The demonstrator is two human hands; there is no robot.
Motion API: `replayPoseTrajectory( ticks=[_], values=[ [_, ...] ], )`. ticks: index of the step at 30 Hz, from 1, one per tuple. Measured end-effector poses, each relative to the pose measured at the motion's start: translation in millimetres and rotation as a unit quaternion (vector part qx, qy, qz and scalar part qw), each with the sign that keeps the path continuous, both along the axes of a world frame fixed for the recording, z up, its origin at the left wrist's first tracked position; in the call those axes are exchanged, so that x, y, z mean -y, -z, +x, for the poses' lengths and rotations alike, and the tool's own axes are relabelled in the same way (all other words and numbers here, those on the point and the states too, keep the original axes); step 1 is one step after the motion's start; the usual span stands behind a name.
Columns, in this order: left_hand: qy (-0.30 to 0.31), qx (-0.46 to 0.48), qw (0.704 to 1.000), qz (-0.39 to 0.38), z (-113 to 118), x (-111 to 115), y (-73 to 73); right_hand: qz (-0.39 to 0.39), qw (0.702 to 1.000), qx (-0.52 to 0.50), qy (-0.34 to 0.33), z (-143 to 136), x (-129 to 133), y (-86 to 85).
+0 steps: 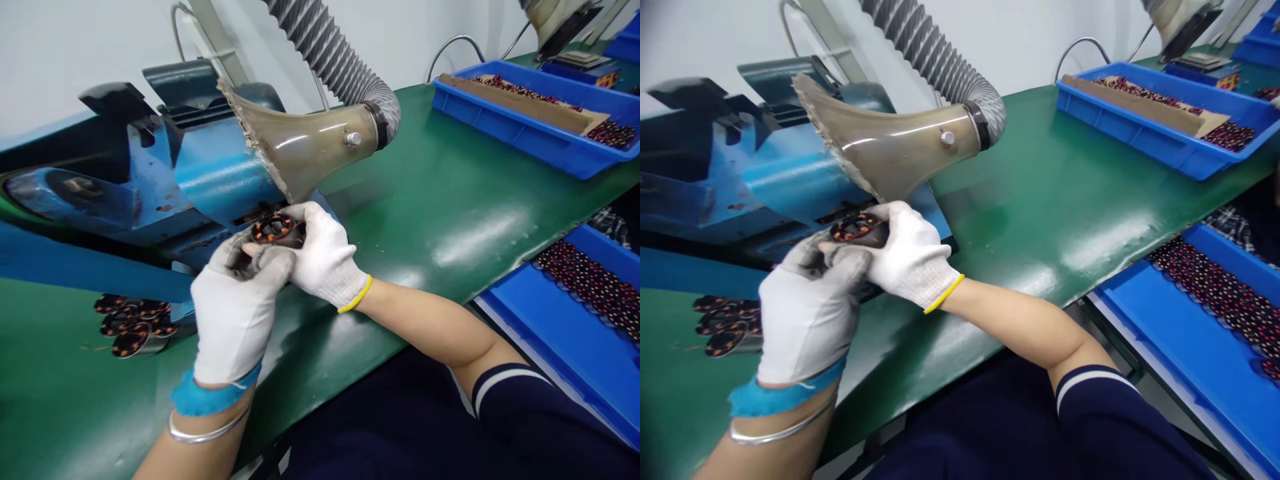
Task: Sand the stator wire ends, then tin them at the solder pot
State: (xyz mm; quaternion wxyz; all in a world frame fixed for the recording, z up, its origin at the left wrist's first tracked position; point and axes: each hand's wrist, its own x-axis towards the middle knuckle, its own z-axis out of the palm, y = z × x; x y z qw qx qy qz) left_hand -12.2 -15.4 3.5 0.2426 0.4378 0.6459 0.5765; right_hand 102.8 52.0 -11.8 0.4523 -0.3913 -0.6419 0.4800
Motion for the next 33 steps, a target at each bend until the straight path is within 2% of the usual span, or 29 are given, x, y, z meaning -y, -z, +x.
replayPoseTrajectory(
  ticks=[2, 4, 7, 9, 12, 16, 20, 22, 25, 27, 30, 32, 33],
  values=[
    [0.009, 0.020, 1.000, -0.003, 3.1, 11.7, 2.3, -0.015, 0.999, -0.029, -0.037, 9.2, 7.6, 2.3],
    [0.061, 0.039, 0.997, -0.024, 0.7, 23.9, 6.4, 0.001, 0.996, -0.028, -0.086, 18.2, 13.8, 4.7],
    [0.149, 0.107, 0.981, -0.060, -11.6, 36.6, 11.1, 0.105, 0.984, -0.001, -0.143, 25.7, 14.3, 8.0],
    [0.169, 0.167, 0.969, -0.063, -20.9, 39.2, 12.7, 0.168, 0.971, 0.007, -0.168, 27.1, 9.2, 9.4],
    [0.134, 0.210, 0.967, -0.051, -30.1, 35.5, 16.3, 0.190, 0.960, 0.013, -0.205, 28.8, -0.6, 7.7],
    [0.042, 0.155, 0.987, -0.015, -32.2, 29.0, 22.6, 0.146, 0.957, -0.003, -0.252, 33.1, -5.0, -1.6],
    [0.025, 0.053, 0.998, 0.007, -24.4, 32.0, 20.7, 0.077, 0.979, -0.052, -0.179, 32.8, 4.4, -7.8],
    [0.019, 0.009, 1.000, 0.014, -17.8, 35.4, 18.2, 0.016, 0.983, -0.084, -0.164, 29.7, 9.5, -7.9],
    [-0.006, -0.047, 0.998, 0.042, -9.1, 39.2, 18.3, -0.109, 0.967, -0.165, -0.160, 23.6, 11.5, -4.8],
    [-0.015, -0.081, 0.994, 0.065, -6.9, 39.9, 22.0, -0.166, 0.950, -0.236, -0.120, 20.7, 8.1, -1.9],
    [-0.019, -0.111, 0.991, 0.073, -9.2, 37.4, 29.0, -0.191, 0.928, -0.317, -0.036, 21.0, -0.2, -0.7],
    [-0.042, -0.106, 0.990, 0.087, -11.3, 32.4, 31.6, -0.184, 0.940, -0.285, -0.027, 23.2, -2.1, -3.5],
    [-0.054, -0.098, 0.989, 0.101, -11.5, 28.7, 31.7, -0.178, 0.954, -0.239, -0.045, 24.1, -1.0, -5.8]
  ],
)
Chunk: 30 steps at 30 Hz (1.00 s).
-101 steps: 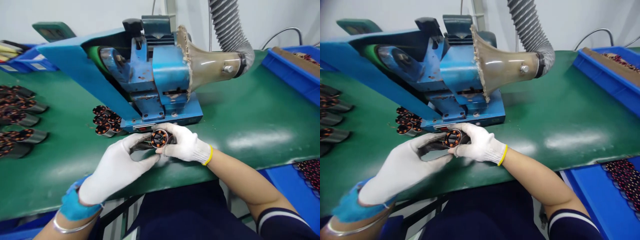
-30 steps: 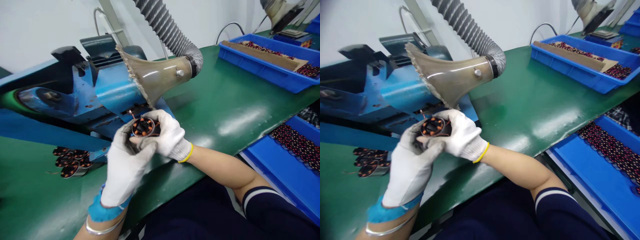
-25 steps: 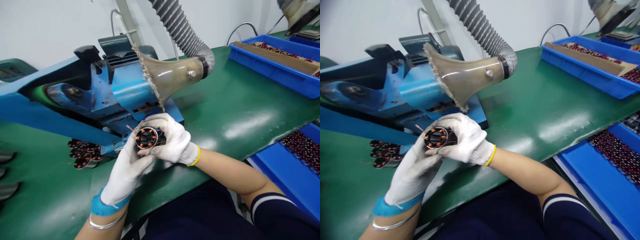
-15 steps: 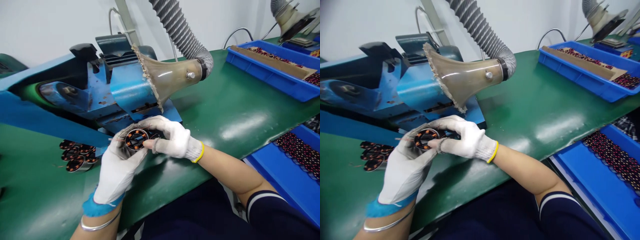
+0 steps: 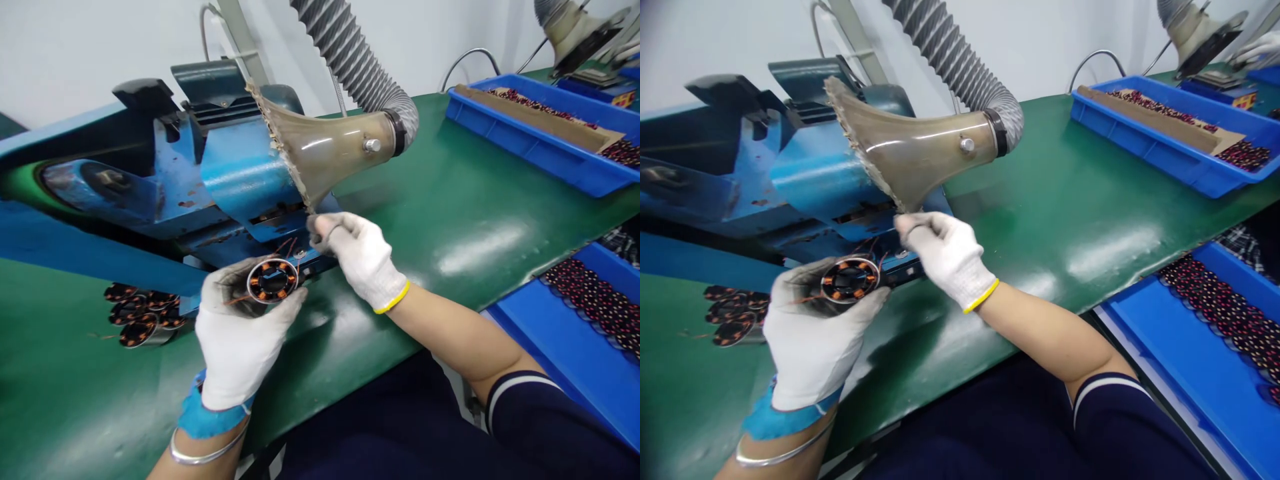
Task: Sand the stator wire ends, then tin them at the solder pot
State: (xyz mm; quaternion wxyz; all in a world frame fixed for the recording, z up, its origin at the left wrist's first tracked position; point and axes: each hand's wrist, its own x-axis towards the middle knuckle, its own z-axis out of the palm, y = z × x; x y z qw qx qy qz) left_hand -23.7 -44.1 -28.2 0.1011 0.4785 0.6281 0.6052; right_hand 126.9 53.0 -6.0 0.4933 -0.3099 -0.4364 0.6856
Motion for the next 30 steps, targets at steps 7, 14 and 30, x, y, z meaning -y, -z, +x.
replayPoseTrajectory(
  ticks=[7, 14, 30],
  values=[
    [-0.067, 0.053, 0.996, 0.018, 13.7, -33.4, -16.1, 0.165, 0.960, 0.213, -0.080, -6.5, 12.8, -10.5],
    [-0.094, 0.030, 0.995, -0.033, 15.4, -45.0, -36.6, 0.190, 0.956, 0.184, -0.125, -6.5, -4.3, -13.3],
    [-0.071, -0.030, 0.996, -0.042, 17.8, -50.9, -39.9, 0.188, 0.966, 0.146, -0.100, -2.7, -5.4, -12.3]
  ],
)
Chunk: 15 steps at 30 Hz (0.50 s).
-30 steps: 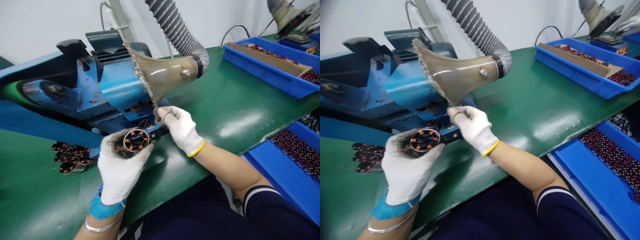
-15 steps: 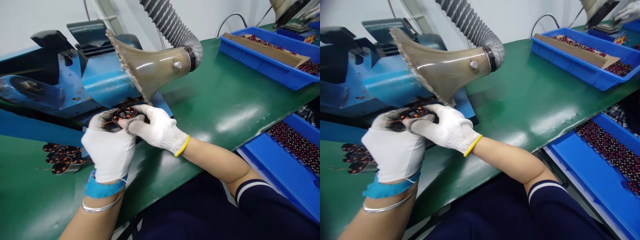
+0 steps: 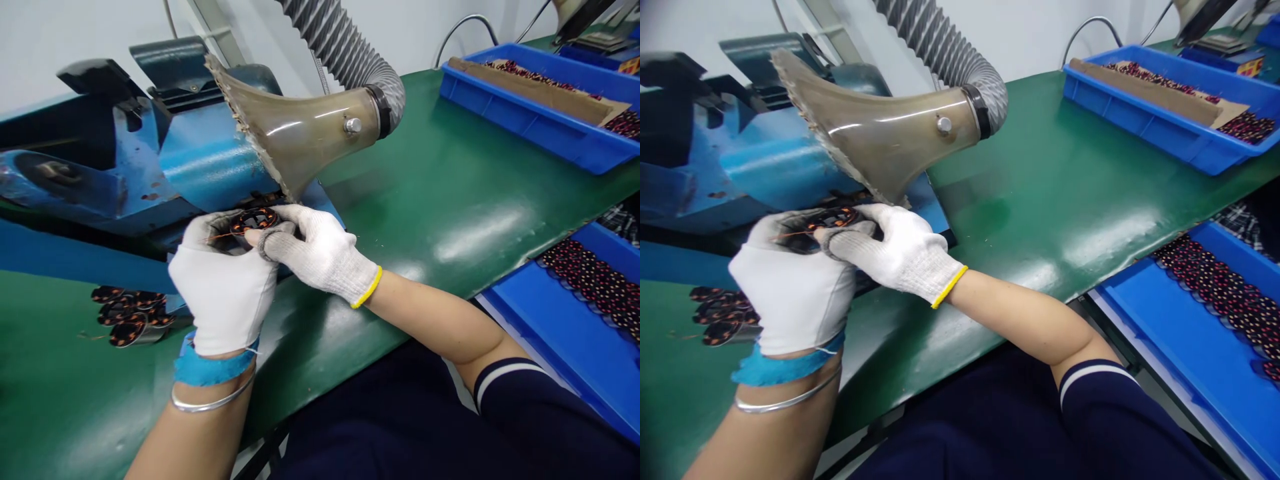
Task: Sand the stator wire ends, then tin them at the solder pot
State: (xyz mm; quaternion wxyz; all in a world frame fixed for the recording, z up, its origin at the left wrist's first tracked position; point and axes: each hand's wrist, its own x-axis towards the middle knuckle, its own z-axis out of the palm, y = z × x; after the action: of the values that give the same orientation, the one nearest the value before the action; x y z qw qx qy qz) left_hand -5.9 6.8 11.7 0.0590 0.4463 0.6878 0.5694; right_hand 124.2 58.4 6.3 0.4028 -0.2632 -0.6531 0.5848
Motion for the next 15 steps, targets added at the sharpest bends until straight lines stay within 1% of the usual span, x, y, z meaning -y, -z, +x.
replayPoseTrajectory(
  ticks=[3, 5, 7, 9, 11, 15],
  values=[
    [-0.014, -0.008, 1.000, -0.007, 2.7, 9.8, 7.6, 0.015, 1.000, 0.007, 0.026, 2.8, 7.0, 5.3],
    [-0.022, -0.013, 1.000, -0.010, 3.8, 18.6, 12.6, 0.013, 0.998, 0.032, 0.049, 4.0, 13.5, 5.9],
    [-0.022, -0.008, 1.000, 0.000, 3.9, 23.5, 15.3, 0.004, 0.997, 0.049, 0.054, 3.8, 17.6, 4.5],
    [-0.023, -0.002, 1.000, 0.011, 3.0, 21.8, 14.3, -0.017, 0.998, 0.041, 0.040, 1.8, 16.6, 3.0],
    [-0.027, -0.005, 1.000, 0.013, 1.8, 14.6, 10.2, -0.037, 0.999, 0.021, 0.020, -1.4, 10.9, 2.6],
    [-0.029, -0.004, 1.000, 0.011, 0.2, 2.0, 4.0, -0.041, 0.999, -0.010, -0.005, -4.0, -0.1, 3.0]
  ],
)
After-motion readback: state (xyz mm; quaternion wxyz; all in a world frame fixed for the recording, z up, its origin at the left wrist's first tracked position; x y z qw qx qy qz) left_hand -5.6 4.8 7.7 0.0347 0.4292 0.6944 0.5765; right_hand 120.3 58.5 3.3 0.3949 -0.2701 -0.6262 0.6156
